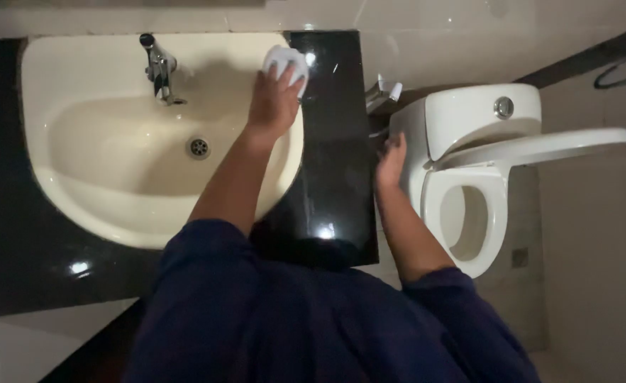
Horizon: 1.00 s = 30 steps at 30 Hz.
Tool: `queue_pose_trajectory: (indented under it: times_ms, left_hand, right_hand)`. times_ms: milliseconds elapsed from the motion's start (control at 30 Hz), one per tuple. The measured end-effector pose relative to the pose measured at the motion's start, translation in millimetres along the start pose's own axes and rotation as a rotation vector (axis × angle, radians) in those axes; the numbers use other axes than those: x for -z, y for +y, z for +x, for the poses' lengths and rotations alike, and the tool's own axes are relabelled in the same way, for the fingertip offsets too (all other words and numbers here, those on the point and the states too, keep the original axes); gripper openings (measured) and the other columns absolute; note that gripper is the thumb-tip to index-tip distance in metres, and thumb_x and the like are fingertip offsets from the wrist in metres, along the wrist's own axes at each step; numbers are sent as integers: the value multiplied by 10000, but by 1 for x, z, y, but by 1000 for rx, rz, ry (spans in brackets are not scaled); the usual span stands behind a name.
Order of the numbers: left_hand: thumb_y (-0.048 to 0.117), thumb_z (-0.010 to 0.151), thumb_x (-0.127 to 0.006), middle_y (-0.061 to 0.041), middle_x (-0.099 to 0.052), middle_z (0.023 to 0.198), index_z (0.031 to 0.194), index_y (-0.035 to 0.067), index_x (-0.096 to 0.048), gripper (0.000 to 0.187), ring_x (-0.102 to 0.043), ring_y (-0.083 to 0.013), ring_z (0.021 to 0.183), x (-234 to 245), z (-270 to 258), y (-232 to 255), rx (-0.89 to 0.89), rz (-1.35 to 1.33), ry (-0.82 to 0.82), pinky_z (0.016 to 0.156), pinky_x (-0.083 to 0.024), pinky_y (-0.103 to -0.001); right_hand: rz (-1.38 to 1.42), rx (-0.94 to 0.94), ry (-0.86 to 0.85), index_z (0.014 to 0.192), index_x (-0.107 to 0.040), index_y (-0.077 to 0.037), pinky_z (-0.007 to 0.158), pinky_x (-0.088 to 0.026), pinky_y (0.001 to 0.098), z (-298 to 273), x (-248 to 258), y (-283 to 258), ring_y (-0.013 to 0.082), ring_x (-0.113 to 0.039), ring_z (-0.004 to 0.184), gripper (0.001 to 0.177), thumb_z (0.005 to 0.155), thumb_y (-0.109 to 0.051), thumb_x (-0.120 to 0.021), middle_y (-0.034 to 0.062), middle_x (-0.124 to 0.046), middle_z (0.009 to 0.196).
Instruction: Cleaning a bathroom sink and the surrounding countertop area using a white cloth.
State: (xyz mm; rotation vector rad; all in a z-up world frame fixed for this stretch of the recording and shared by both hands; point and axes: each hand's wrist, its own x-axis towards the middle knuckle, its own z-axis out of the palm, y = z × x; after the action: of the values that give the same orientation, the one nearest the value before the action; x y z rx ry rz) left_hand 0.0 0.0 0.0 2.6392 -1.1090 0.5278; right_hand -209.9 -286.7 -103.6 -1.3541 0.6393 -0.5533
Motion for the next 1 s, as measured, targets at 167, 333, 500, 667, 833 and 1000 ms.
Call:
queue_pose_trajectory:
  times_ms: [167,333,500,667,833,1000]
  left_hand:
    - [172,950,-550,-96,-564,1499,1348,199,-681,420,-548,-364,1352,95,-33,67,-163,-212,-201,1124,-429,-495]
    - [204,858,-553,-127,-466,1574,1352,217,-629,500,-462,-377,1397,122,-90,151,-589,-352,-564,1073,-384,-555]
    - [99,860,-600,-103,-529,1456,1376,155,-579,520,-468,-353,1337,100,-19,110,-521,-791,-743,1130,-356,-537]
    - [203,821,-700,-245,-636,1382,1250,43,-729,459,-546,-368,1316,39,34,48,-298,-206,158,1085,-449,-530]
    - [178,814,-673,-182,-663,1293,1181,132,-735,376,-585,-368,1254,94,-14,124,-344,-253,-93,1088,-413,-561]
    - [273,865,-659,-240,-650,1327,1248,96,-688,423,-564,-406,1278,114,-110,178,-668,-630,-243,1117,-364,-585]
  right_hand:
    - [-529,-530,0,1561,-398,-144,1150,-406,422,-76,53,-55,288,-522,1352,530,1074,-352,-437,155,-516,1507]
    - [-471,-585,77,1474,-504,-156,1042,-499,449,-133,157,27,293,-561,1272,480,1013,-273,-438,120,-530,1469]
    - [-283,-767,205,1431,-529,-113,946,-517,456,-164,182,59,287,-581,1145,436,1058,-337,-507,127,-599,1342]
    - [-278,-709,32,1450,-516,-116,954,-518,418,-172,157,44,259,-620,1165,488,1006,-314,-560,105,-639,1349]
    - [-182,-645,7,1447,-517,-109,974,-525,414,-155,142,21,254,-628,1191,472,1023,-314,-554,92,-642,1353]
    - [-52,-573,33,1461,-524,-88,907,-494,413,-99,120,7,262,-594,1097,462,1033,-263,-551,102,-646,1316]
